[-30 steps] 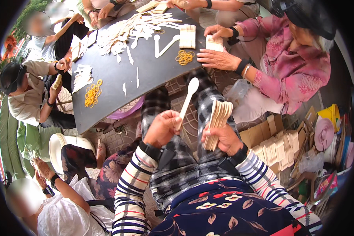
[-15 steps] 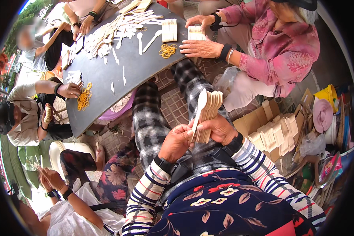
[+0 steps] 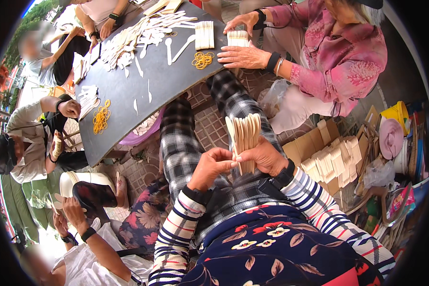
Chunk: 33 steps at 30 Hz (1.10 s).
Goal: Bundling wooden spoons together using rubber bands while sitting at a communal table.
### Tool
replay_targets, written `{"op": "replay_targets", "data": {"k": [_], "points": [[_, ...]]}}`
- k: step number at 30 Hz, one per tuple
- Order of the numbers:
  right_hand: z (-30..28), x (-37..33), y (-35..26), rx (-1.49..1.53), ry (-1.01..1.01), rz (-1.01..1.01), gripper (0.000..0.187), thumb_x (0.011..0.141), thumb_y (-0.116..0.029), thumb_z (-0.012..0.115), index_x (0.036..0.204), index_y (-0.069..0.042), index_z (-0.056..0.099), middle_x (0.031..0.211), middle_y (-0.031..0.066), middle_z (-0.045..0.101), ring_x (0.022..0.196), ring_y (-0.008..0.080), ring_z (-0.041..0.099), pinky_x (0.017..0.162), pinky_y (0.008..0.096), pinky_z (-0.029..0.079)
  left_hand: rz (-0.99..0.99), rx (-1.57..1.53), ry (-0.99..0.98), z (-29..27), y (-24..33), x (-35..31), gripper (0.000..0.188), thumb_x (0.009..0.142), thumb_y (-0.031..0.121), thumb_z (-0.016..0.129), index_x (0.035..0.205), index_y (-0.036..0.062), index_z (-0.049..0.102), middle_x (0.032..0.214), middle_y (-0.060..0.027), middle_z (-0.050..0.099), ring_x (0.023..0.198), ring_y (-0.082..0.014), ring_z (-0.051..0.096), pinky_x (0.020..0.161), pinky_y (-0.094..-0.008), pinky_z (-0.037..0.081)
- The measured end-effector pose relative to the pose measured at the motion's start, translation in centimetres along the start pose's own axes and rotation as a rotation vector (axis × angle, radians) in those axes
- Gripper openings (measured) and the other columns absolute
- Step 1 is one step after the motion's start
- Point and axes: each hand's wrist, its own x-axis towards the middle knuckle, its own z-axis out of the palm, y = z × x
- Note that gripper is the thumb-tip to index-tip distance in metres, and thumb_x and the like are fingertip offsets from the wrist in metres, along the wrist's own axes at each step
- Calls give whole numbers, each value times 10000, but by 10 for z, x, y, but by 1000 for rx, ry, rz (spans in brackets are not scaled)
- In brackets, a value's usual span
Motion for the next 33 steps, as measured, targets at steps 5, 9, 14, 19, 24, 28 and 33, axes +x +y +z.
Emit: {"op": "replay_targets", "data": {"k": [5,9,14,19,24,28,33], "points": [[10,-6,3,-125,-18,31,272,660,29,717,922,-3,653,801,47,657,749,145,638,667,269,508,353,-148,-54,15,36,-7,731,694,125,803,1297,-25,418,1153,-98,589,1009,-164,575,886,-294,461],[18,-10,9,-197,-57,84,283,648,24,712,924,15,646,791,71,658,705,159,641,637,283,514,313,-220,4,30,30,-3,487,756,96,756,1175,-14,533,1087,-62,633,972,-127,589,886,-272,458],[10,-12,15,-185,-128,156,244,706,47,681,942,21,627,783,76,649,708,172,637,665,306,511,332,-226,113,39,17,-9,368,787,85,729,1110,-14,582,1029,-54,656,933,-117,604,858,-267,476],[19,-17,5,-214,-146,206,280,688,24,701,957,25,625,796,87,651,710,178,648,658,303,524,357,-270,140,35,14,-8,494,759,67,751,1194,-25,534,1065,-90,650,967,-152,612,883,-292,486],[20,-15,11,-248,-190,169,365,654,-5,733,999,24,616,821,87,650,723,179,653,651,302,537,277,-388,20,40,27,-11,633,679,98,805,1205,-30,476,1074,-181,637,986,-255,628,898,-378,506],[20,-15,9,-294,-203,177,361,683,6,730,1022,2,608,882,56,652,813,159,639,740,296,516,286,-275,101,40,24,-11,519,731,98,765,1157,-29,496,1040,-164,642,951,-242,636,862,-370,520],[19,-15,8,-381,-242,116,371,678,-12,737,1025,-3,604,880,47,650,815,138,633,752,277,505,346,-317,98,40,25,-11,429,773,69,725,1134,-22,511,1014,-137,651,905,-208,641,832,-337,527]]}}
